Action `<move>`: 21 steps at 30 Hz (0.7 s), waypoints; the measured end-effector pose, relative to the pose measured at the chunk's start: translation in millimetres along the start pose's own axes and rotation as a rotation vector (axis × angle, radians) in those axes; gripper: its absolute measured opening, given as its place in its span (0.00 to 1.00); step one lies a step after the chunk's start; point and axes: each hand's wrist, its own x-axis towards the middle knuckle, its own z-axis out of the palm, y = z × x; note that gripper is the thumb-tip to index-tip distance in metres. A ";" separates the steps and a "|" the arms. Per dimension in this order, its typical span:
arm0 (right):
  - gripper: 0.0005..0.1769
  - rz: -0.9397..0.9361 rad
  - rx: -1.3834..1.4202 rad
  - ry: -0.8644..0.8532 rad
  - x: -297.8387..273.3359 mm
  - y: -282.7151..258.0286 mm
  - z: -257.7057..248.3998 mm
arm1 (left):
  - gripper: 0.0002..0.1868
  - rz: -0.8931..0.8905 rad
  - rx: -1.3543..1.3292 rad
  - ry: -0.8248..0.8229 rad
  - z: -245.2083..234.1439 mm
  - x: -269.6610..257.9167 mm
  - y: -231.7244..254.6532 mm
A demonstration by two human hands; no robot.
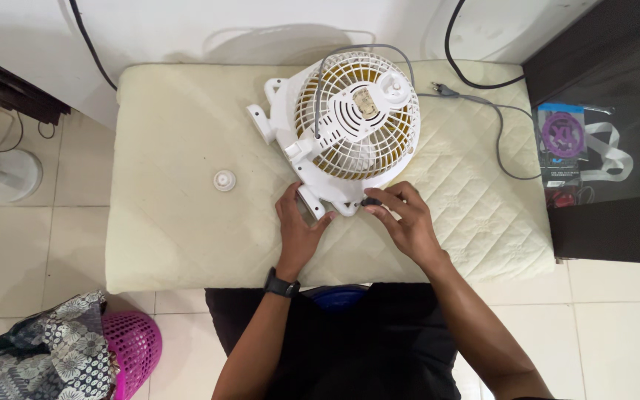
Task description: The person uses a screwdriver to remove screws from the base of a white electric fan placed on a mattress. After loosening the screws, the person lifts the fan's front grille and blade assembly off the base, exposing the internal motor and wiring.
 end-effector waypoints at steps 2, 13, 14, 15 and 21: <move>0.22 -0.153 -0.045 0.064 0.8 0.8 -0.6 | 0.50 0.017 0.009 0.002 -0.6 0.8 -0.1; 0.13 0.099 0.156 0.143 -18.3 11.1 -14.2 | 0.40 0.085 0.105 -0.056 29.4 -14.4 27.4; 0.13 0.112 0.138 0.188 -22.1 16.6 -18.5 | 0.37 0.058 0.117 -0.050 40.0 -16.9 33.6; 0.13 0.127 0.119 0.234 -27.5 22.6 -23.4 | 0.36 0.057 0.114 -0.021 50.5 -19.8 39.6; 0.10 0.225 0.100 0.486 -58.6 62.8 -58.1 | 0.31 -0.058 0.044 -0.035 92.2 -28.6 68.4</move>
